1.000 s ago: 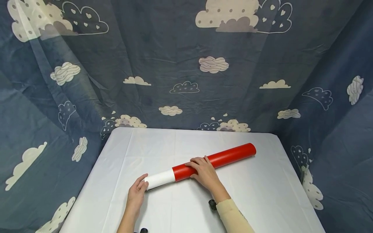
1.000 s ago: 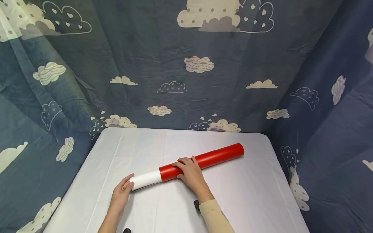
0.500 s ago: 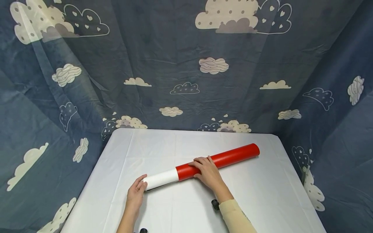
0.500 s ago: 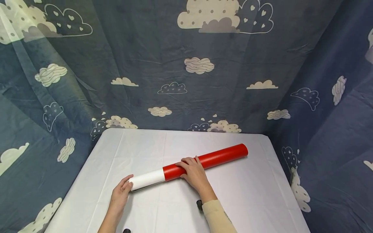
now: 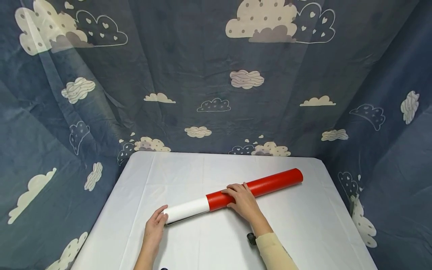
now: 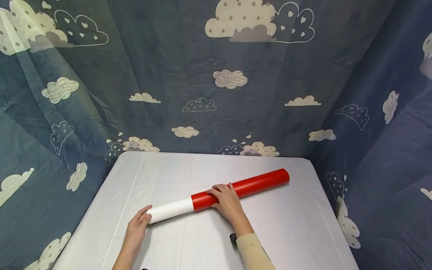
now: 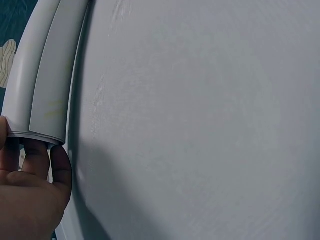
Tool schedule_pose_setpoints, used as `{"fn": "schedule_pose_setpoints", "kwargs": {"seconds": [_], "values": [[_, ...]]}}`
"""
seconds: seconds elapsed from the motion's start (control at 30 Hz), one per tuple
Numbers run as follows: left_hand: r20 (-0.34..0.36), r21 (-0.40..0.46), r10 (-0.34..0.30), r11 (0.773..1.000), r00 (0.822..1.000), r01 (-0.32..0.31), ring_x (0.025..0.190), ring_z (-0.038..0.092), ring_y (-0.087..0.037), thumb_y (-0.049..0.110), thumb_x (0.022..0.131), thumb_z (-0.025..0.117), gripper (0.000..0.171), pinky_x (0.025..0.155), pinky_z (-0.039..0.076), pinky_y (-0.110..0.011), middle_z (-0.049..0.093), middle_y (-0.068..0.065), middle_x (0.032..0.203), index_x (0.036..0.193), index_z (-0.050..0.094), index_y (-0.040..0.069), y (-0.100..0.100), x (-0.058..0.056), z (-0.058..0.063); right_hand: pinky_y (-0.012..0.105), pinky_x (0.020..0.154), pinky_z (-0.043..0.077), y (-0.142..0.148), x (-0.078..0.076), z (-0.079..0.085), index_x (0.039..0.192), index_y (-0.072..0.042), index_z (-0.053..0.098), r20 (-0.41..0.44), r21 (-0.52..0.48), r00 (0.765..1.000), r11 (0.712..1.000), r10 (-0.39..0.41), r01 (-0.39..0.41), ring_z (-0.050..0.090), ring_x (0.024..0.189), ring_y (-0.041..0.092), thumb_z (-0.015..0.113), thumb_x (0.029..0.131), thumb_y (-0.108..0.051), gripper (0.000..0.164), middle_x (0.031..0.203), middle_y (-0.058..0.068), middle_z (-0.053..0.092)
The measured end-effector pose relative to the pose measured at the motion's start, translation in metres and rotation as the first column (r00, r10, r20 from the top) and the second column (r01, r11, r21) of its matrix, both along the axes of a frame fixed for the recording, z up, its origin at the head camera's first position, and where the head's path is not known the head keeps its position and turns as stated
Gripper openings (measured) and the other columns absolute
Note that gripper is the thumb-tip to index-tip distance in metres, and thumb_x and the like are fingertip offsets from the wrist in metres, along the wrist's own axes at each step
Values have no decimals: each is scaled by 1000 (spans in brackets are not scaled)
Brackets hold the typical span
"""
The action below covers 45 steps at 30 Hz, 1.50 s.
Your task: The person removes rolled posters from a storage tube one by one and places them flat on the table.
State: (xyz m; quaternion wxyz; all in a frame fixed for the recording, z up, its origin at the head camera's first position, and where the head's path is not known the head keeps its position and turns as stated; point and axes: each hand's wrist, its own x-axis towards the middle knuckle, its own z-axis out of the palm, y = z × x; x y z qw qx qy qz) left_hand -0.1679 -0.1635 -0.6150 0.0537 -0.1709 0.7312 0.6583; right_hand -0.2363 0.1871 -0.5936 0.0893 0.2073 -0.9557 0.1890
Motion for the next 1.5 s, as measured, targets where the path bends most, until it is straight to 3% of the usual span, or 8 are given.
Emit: {"fn": "schedule_pose_setpoints", "kwargs": {"seconds": [0.17,0.37,0.57,0.77,1.03,1.5], "values": [[-3,2,-18,1000,1000,18,162,24,-43,21,111,55,46,130,21,-63,47,-23,160,157,51,13,-4,5,-1,64,126,33,2,2,-2,131,-29,73,7,1,1000,1000,5,-5,60,132,28,92,83,-16,53,135,4,70],[-4,-12,-14,1000,1000,14,162,25,-41,22,111,55,47,128,27,-58,49,-21,160,157,51,14,-6,4,0,64,126,32,3,0,-1,131,-30,73,26,2,1000,1000,-3,3,60,133,28,91,83,-16,54,135,4,69],[-16,-7,-1,1000,1000,1,161,27,-42,21,111,55,46,129,25,-61,50,-23,158,156,52,13,-8,2,0,63,126,33,4,-2,0,131,-30,73,21,12,999,1000,-25,25,60,133,26,93,82,-18,54,135,2,70],[3,-13,5,1000,1000,-5,162,26,-38,22,111,56,46,126,29,-56,50,-19,159,156,52,14,-11,2,0,64,126,33,7,-2,0,131,-29,73,16,3,1000,1000,-24,24,60,132,28,93,82,-17,55,134,3,70],[-2,-12,5,1000,1000,-5,161,27,-42,25,111,56,46,126,27,-68,49,-22,160,155,53,14,-14,4,0,63,126,33,13,-3,1,131,-29,73,22,11,999,999,-36,36,60,133,26,93,81,-18,55,134,1,70],[12,-14,42,999,999,-42,157,36,-35,19,111,54,45,130,25,-58,52,-22,158,155,53,12,-20,5,0,64,125,34,21,-3,-3,130,-27,74,12,13,998,998,-55,55,61,132,28,94,80,-18,55,133,3,71]]}}
